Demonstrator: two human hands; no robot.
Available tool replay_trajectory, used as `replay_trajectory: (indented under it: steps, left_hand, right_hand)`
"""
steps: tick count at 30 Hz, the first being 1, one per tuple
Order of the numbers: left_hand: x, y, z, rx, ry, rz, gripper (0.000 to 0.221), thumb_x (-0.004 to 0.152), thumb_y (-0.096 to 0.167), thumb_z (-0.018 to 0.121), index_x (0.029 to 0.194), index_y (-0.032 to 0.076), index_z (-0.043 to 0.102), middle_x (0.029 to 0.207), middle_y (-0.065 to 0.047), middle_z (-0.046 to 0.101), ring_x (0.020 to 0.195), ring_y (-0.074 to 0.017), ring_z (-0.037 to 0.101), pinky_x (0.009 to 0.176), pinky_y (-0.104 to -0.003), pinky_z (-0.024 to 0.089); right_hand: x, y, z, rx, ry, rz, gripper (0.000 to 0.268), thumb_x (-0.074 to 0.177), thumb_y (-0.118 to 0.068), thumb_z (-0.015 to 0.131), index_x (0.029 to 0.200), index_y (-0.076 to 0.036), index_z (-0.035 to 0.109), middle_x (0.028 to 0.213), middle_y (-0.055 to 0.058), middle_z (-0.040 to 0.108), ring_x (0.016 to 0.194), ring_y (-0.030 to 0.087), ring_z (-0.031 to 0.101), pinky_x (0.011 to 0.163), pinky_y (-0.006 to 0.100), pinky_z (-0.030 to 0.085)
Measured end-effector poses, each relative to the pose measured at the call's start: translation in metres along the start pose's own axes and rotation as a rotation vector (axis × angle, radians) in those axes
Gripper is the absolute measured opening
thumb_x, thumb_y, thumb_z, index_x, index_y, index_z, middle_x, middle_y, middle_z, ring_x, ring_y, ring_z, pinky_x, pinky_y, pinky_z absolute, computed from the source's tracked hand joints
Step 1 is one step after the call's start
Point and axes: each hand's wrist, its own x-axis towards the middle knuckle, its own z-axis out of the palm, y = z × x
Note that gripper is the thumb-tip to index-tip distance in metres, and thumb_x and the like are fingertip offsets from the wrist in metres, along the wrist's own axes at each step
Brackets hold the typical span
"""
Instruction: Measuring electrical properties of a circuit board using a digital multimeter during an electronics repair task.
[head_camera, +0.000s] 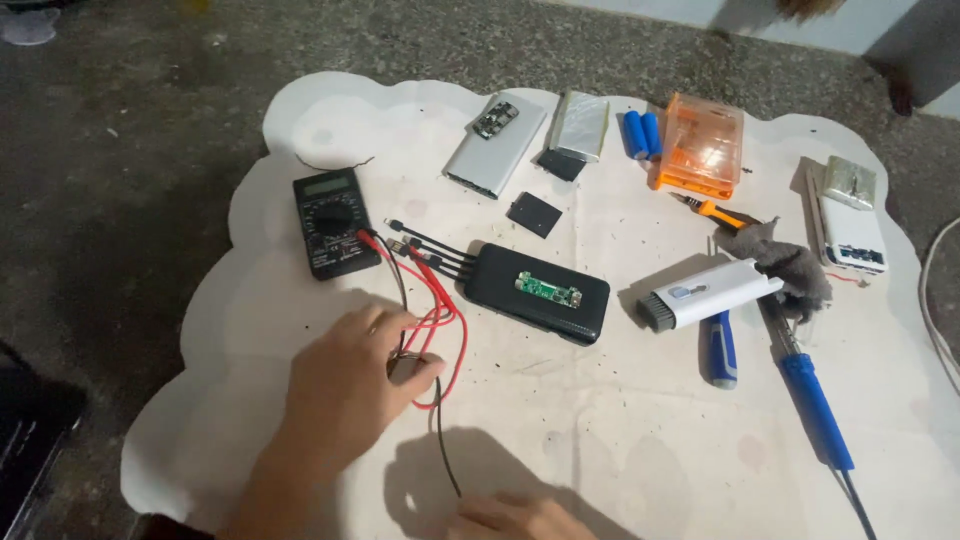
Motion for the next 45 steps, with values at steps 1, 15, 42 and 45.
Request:
replay_trajectory:
  steps: [1,15,42,45]
  left_hand:
    - [-0.003,0.0,-0.003,0.004,0.002,-0.002,0.044,0.08,0.052,0.079,0.113,0.023,0.073,0.104,0.005,0.067,0.098,-0.0214,0.066,0.063,-0.042,0.058]
    - [-0.041,-0.053,-0.064,0.138,-0.304,-0.354,0.019,0.075,0.048,0.076,0.075,0.029,0.079,0.081,0.009,0.076,0.089,-0.0157,0.067,0.079,-0.036,0.051]
    - [0.033,0.038,-0.076,-1.021,-0.07,0.116,0.014,0.094,0.008,0.065,0.103,0.003,0.074,0.065,-0.008,0.063,0.056,-0.0146,0.062,0.057,-0.027,0.053]
    - [0.067,0.033,-0.067,-1.159,-0.141,0.338,0.017,0.102,0.008,0.056,0.102,0.002,0.072,0.066,-0.012,0.063,0.059,-0.0158,0.057,0.058,-0.025,0.045]
  right_hand:
    - [0.012,-0.018,-0.017,0.001,0.002,-0.005,0.012,0.113,-0.013,0.048,0.113,-0.005,0.057,0.104,0.014,0.055,0.06,0.024,0.048,0.057,0.033,0.047]
    - [0.024,-0.028,-0.098,0.539,0.12,0.684,0.017,0.107,-0.02,0.047,0.121,-0.013,0.055,0.088,0.0,0.065,0.058,0.006,0.054,0.046,0.02,0.048]
    - [0.014,0.011,-0.137,-0.198,0.811,0.213,0.036,0.106,-0.013,0.041,0.087,0.003,0.066,0.065,0.004,0.042,0.057,0.017,0.041,0.056,0.033,0.029]
    - [0.036,0.015,-0.162,0.01,1.048,0.444,0.042,0.111,-0.022,0.047,0.088,0.001,0.072,0.07,0.005,0.058,0.074,0.015,0.058,0.074,0.028,0.046]
